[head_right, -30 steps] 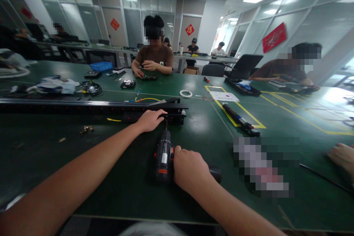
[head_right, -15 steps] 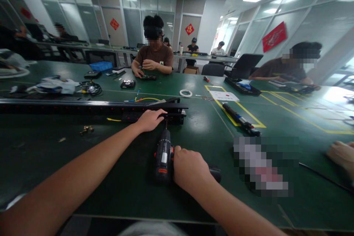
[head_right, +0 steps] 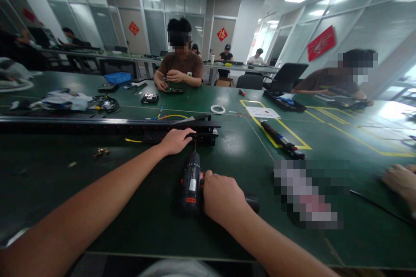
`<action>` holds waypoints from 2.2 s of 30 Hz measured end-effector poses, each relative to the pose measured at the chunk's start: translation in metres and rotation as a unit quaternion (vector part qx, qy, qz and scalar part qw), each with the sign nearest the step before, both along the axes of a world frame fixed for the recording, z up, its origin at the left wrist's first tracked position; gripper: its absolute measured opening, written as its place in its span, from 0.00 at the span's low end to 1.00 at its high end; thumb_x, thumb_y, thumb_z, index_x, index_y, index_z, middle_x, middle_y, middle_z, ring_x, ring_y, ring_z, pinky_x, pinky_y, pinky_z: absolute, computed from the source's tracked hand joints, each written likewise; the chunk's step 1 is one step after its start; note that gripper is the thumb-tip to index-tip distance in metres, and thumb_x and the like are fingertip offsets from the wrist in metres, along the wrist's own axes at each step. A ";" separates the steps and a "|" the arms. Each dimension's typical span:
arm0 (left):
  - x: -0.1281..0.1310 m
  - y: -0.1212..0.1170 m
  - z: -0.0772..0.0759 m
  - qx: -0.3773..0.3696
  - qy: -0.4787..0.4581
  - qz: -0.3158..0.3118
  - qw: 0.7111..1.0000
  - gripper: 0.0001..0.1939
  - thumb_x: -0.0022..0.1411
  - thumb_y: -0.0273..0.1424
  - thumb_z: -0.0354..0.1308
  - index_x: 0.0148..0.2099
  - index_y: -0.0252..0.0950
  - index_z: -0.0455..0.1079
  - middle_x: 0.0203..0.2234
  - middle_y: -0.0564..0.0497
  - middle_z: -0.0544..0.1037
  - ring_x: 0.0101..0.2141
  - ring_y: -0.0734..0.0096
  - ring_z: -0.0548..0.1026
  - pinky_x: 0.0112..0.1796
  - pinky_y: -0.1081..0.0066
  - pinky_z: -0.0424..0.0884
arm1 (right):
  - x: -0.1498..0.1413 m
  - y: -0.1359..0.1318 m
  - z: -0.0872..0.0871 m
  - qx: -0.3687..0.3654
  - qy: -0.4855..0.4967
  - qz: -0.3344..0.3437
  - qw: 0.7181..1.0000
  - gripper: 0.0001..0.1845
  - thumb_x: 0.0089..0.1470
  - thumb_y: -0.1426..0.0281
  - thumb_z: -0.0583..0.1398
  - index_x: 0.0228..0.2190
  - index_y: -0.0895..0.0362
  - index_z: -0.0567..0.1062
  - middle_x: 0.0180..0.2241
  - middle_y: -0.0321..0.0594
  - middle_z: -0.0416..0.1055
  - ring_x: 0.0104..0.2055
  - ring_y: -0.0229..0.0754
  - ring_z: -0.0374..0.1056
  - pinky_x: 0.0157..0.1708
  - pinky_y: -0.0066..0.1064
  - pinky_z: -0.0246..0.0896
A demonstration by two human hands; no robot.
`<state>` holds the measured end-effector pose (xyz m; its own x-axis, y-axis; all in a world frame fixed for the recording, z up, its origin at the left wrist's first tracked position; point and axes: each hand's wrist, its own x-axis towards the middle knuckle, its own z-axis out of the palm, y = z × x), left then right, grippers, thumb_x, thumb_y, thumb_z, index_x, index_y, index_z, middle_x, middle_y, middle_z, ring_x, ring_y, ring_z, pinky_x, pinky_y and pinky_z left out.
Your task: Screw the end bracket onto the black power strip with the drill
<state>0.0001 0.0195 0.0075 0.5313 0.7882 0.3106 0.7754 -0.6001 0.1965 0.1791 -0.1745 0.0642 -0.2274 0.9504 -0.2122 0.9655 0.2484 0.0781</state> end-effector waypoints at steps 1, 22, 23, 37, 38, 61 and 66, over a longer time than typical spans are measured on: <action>0.000 0.000 0.000 -0.001 0.001 0.001 1.000 0.18 0.74 0.37 0.49 0.63 0.45 0.66 0.50 0.49 0.82 0.53 0.58 0.78 0.55 0.58 0.67 | 0.000 0.000 0.000 -0.001 -0.001 0.000 1.000 0.15 0.53 0.76 0.59 0.44 0.60 0.72 0.37 0.52 0.80 0.39 0.58 0.80 0.34 0.42 0.72; 0.000 0.001 -0.001 -0.005 -0.004 -0.003 1.000 0.18 0.74 0.37 0.50 0.63 0.45 0.66 0.52 0.50 0.81 0.54 0.59 0.77 0.56 0.58 0.66 | 0.001 -0.001 0.000 -0.006 0.000 0.003 1.000 0.14 0.54 0.74 0.59 0.44 0.60 0.72 0.39 0.53 0.79 0.41 0.58 0.79 0.36 0.41 0.71; 0.000 0.001 -0.001 -0.004 -0.004 -0.003 1.000 0.18 0.74 0.37 0.50 0.63 0.45 0.66 0.52 0.50 0.81 0.54 0.59 0.77 0.56 0.58 0.66 | 0.001 -0.001 0.000 -0.006 -0.001 0.003 1.000 0.14 0.54 0.74 0.59 0.44 0.60 0.72 0.39 0.53 0.79 0.41 0.58 0.79 0.36 0.42 0.71; 0.000 -0.001 0.001 -0.013 -0.009 -0.004 1.000 0.18 0.74 0.37 0.49 0.63 0.45 0.66 0.51 0.49 0.81 0.53 0.58 0.77 0.57 0.58 0.65 | 0.000 -0.001 0.000 -0.007 -0.003 0.002 1.000 0.14 0.54 0.75 0.59 0.44 0.60 0.72 0.38 0.52 0.79 0.41 0.58 0.80 0.36 0.42 0.71; 0.000 0.000 0.001 -0.011 -0.009 -0.004 1.000 0.18 0.74 0.37 0.49 0.63 0.45 0.66 0.51 0.49 0.81 0.53 0.58 0.78 0.57 0.58 0.65 | 0.000 -0.001 0.000 -0.007 -0.005 0.001 1.000 0.14 0.53 0.75 0.60 0.44 0.60 0.72 0.38 0.53 0.79 0.41 0.58 0.79 0.36 0.42 0.71; 0.000 0.001 -0.001 -0.002 -0.003 -0.003 1.000 0.18 0.74 0.37 0.50 0.63 0.45 0.66 0.50 0.49 0.82 0.53 0.58 0.78 0.55 0.59 0.66 | -0.001 -0.002 0.002 -0.003 -0.004 -0.011 1.000 0.16 0.53 0.76 0.58 0.45 0.60 0.72 0.38 0.53 0.80 0.39 0.59 0.80 0.35 0.42 0.71; 0.000 0.001 0.000 -0.004 -0.002 -0.005 1.000 0.18 0.74 0.37 0.49 0.63 0.45 0.66 0.51 0.49 0.81 0.53 0.58 0.78 0.55 0.58 0.67 | -0.001 -0.002 0.002 0.000 -0.002 -0.006 1.000 0.16 0.52 0.75 0.59 0.45 0.60 0.72 0.37 0.52 0.80 0.38 0.58 0.80 0.34 0.41 0.70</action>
<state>-0.0001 0.0201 0.0074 0.5372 0.7855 0.3073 0.7689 -0.6058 0.2044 0.1783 -0.1764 0.0662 -0.2148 0.9532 -0.2129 0.9681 0.2366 0.0825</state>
